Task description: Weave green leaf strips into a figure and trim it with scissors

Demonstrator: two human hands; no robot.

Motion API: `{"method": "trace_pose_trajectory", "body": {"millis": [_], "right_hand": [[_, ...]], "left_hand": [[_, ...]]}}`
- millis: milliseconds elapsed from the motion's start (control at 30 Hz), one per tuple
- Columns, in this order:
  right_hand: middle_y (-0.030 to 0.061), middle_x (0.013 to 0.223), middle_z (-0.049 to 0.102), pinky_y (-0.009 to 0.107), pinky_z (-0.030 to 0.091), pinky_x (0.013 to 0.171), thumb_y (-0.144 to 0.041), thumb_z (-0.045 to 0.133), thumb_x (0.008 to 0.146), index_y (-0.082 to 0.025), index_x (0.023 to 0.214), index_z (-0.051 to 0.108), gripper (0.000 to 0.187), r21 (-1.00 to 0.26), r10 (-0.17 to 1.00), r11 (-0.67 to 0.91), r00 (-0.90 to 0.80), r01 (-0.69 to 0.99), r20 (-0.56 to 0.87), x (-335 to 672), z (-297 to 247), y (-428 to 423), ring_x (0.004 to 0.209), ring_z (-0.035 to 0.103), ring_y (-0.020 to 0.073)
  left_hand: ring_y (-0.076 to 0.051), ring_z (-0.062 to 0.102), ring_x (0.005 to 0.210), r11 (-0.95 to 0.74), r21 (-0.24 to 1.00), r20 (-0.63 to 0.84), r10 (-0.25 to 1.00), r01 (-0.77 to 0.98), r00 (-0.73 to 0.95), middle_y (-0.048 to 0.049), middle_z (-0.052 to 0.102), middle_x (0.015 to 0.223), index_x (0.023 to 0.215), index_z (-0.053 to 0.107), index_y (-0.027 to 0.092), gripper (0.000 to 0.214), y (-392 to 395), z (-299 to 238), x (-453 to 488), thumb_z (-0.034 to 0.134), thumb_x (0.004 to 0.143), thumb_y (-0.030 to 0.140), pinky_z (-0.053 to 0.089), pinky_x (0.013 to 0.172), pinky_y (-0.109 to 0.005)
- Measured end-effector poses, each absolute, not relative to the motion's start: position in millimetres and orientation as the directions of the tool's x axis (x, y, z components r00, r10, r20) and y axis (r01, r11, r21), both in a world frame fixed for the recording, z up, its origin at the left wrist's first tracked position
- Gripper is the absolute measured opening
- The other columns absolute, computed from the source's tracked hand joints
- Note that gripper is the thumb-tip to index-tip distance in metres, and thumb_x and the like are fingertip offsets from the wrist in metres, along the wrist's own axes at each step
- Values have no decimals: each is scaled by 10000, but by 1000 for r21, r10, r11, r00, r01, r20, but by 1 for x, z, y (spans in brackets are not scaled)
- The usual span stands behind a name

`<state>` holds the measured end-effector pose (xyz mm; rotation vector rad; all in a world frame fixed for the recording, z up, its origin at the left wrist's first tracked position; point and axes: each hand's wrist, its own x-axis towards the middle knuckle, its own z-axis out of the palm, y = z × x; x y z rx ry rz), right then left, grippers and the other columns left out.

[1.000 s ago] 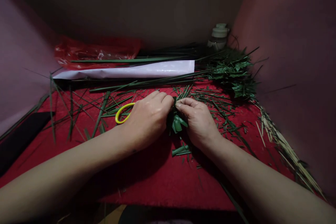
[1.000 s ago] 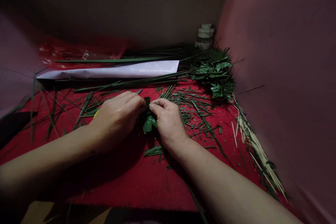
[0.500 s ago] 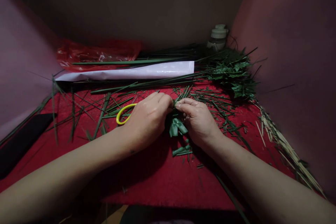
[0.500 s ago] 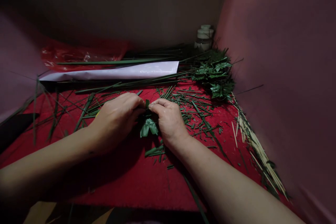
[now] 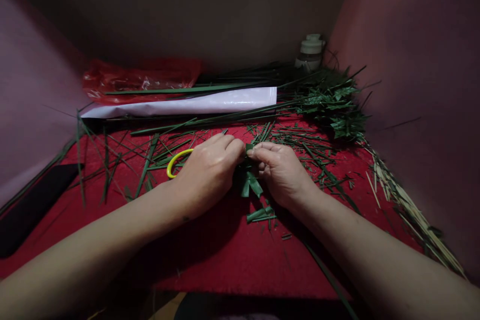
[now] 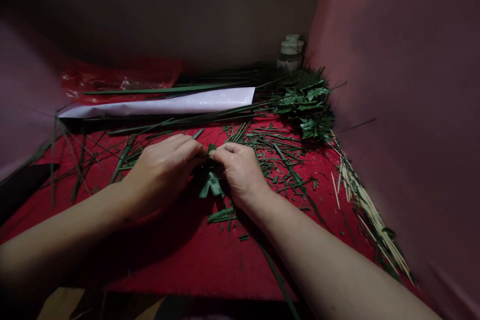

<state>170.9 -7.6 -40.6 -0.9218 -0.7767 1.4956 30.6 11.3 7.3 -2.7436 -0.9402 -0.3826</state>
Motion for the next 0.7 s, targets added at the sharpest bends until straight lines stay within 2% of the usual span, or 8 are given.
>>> {"method": "trace_pose_trajectory", "body": {"millis": [267,367,567,633,700], "right_hand": [[-48,542,402,212,243,485,-214,588,653,-146,582,518,120,-941,995,-87,-76,-326,-66,174,-44,-8,510,339,66],[-50,548,399,213,242,489,-207,565,660,-153,591,516,100,-954,994,-82,-96,-289,-56,175,-43,-8,515,335,68],[-46,534,385,212,234,472,-192,554,635,-151,571,498,94,-941,989,-108,-130,-321,-69,176,-42,-7,499,322,68],[-45,528,384,211,238,465,-193,557,631,-152,569,492,99,-939,987,-121,-143,-321,-78,176,-42,-7,492,327,68],[-48,522,383,211,239,458,-208,554,645,-154,575,489,110,-943,988,-119,-133,-309,-81,176,-42,-7,481,328,67]], "left_hand": [[-164,453,627,-782,-154,201,573,603,794,-62,544,700,716,513,139,152,11,13,31,409,706,30,365,572,-271],[-171,458,634,-776,-175,197,575,606,794,-64,546,707,723,510,144,146,9,14,32,406,728,42,373,583,-278],[-184,464,664,-794,-222,209,528,565,823,-79,552,750,740,513,145,161,6,12,31,378,784,68,389,613,-295],[-179,467,661,-812,-186,205,519,553,830,-79,557,744,737,522,139,172,7,11,30,376,789,67,390,614,-293],[-168,486,675,-807,-88,228,554,584,800,-64,568,740,753,536,138,162,10,10,29,389,812,102,393,624,-280]]}}
